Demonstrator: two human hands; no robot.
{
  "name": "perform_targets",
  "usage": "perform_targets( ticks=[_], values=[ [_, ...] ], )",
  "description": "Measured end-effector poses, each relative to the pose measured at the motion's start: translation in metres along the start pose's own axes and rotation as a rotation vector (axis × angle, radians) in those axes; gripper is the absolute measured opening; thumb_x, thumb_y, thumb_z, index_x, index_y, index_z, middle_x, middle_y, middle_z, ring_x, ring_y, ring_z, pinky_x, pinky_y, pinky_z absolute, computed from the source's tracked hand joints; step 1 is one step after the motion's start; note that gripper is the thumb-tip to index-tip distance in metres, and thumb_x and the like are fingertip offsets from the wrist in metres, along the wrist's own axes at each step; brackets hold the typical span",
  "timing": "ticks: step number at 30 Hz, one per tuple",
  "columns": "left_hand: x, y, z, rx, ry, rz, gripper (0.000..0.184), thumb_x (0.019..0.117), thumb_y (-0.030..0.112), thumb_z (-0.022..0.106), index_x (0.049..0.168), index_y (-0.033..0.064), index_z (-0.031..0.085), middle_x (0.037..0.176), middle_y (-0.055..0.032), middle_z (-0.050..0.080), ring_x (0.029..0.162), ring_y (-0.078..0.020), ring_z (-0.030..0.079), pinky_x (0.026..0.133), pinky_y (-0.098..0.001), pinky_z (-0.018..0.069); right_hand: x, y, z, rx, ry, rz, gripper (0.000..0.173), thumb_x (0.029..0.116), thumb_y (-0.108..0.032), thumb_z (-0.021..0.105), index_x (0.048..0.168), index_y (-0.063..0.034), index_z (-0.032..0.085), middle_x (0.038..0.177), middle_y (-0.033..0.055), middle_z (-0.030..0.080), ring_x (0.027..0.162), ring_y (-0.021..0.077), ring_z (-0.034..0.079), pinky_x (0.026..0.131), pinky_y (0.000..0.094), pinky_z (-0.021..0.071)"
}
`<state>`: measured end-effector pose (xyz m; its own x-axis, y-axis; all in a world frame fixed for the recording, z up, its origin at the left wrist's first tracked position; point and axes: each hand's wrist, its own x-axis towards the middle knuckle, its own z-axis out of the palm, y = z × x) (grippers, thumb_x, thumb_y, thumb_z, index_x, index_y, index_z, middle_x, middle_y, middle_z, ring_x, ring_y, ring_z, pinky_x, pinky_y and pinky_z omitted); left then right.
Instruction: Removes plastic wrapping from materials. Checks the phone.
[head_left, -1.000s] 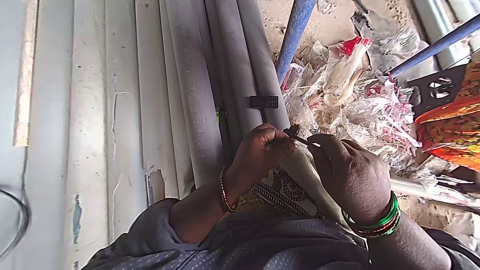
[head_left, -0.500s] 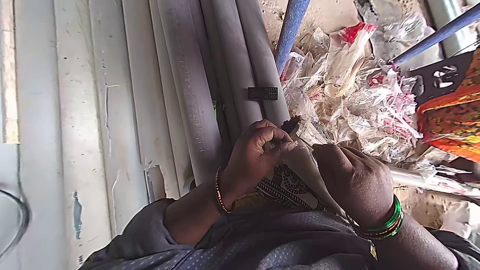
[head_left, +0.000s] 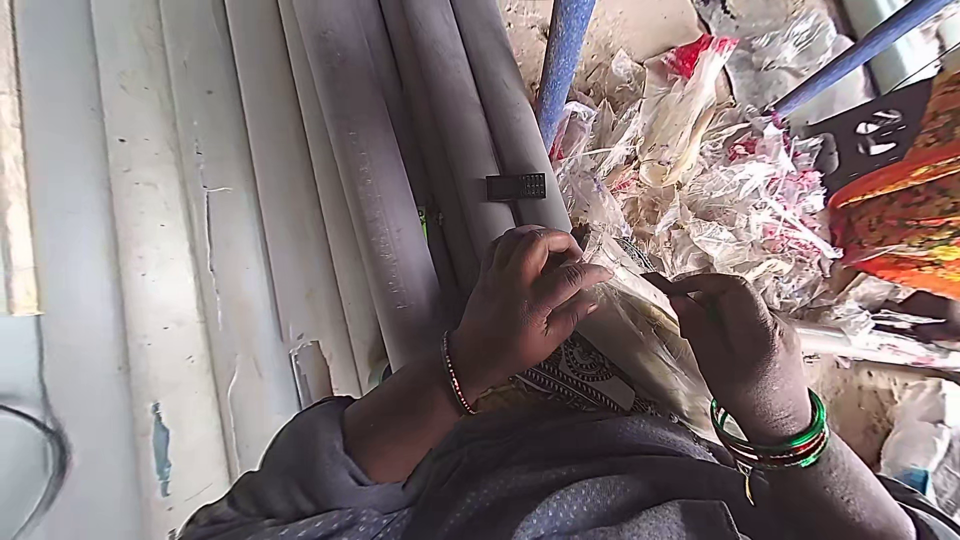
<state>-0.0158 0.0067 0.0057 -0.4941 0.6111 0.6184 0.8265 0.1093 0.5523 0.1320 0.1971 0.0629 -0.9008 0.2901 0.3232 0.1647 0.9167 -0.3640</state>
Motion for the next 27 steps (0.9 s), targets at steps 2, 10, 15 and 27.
perform_targets(
  ticks=[2, 10, 15, 27],
  values=[
    [0.002, 0.001, 0.002, 0.028, 0.015, 0.022, 0.015, 0.0965, 0.027, 0.066, 0.1, 0.0173, 0.077, 0.109, -0.0128, 0.065, 0.116, -0.0295, 0.056, 0.103, -0.0457, 0.0382, -0.004, 0.002, 0.001, 0.007, 0.001, 0.02, 0.028, 0.1032, -0.027, 0.054, 0.107, -0.0031, 0.069, 0.066, 0.0068, 0.061, 0.053, 0.015, 0.055, 0.05, 0.0306, 0.0451],
    [-0.001, 0.001, 0.007, 0.018, 0.096, 0.047, 0.015, 0.0996, 0.025, 0.064, 0.092, 0.0129, 0.069, 0.104, -0.0082, 0.063, 0.12, -0.0246, 0.053, 0.108, -0.0391, 0.0353, 0.011, -0.001, 0.004, 0.002, -0.016, -0.044, 0.029, 0.096, -0.031, 0.061, 0.102, -0.0045, 0.069, 0.064, 0.006, 0.058, 0.05, 0.0199, 0.053, 0.046, 0.0361, 0.0401],
    [-0.015, 0.0, 0.005, 0.015, 0.107, 0.084, 0.02, 0.1038, 0.031, 0.059, 0.09, 0.0163, 0.062, 0.105, -0.0007, 0.06, 0.127, -0.0185, 0.048, 0.115, -0.0375, 0.0291, 0.023, -0.002, 0.01, 0.043, -0.038, -0.052, 0.024, 0.0953, -0.029, 0.061, 0.101, -0.0068, 0.07, 0.067, 0.0061, 0.061, 0.053, 0.0216, 0.056, 0.046, 0.0383, 0.0409],
    [-0.025, -0.004, -0.001, -0.125, 0.044, 0.045, 0.023, 0.1034, 0.044, 0.057, 0.106, 0.0243, 0.069, 0.116, 0.0069, 0.056, 0.133, -0.0099, 0.042, 0.117, -0.0325, 0.027, 0.02, 0.012, 0.014, 0.108, -0.085, -0.001, 0.023, 0.0935, -0.028, 0.059, 0.101, -0.0088, 0.069, 0.066, 0.0024, 0.058, 0.053, 0.0158, 0.052, 0.049, 0.0346, 0.038]
  ],
)
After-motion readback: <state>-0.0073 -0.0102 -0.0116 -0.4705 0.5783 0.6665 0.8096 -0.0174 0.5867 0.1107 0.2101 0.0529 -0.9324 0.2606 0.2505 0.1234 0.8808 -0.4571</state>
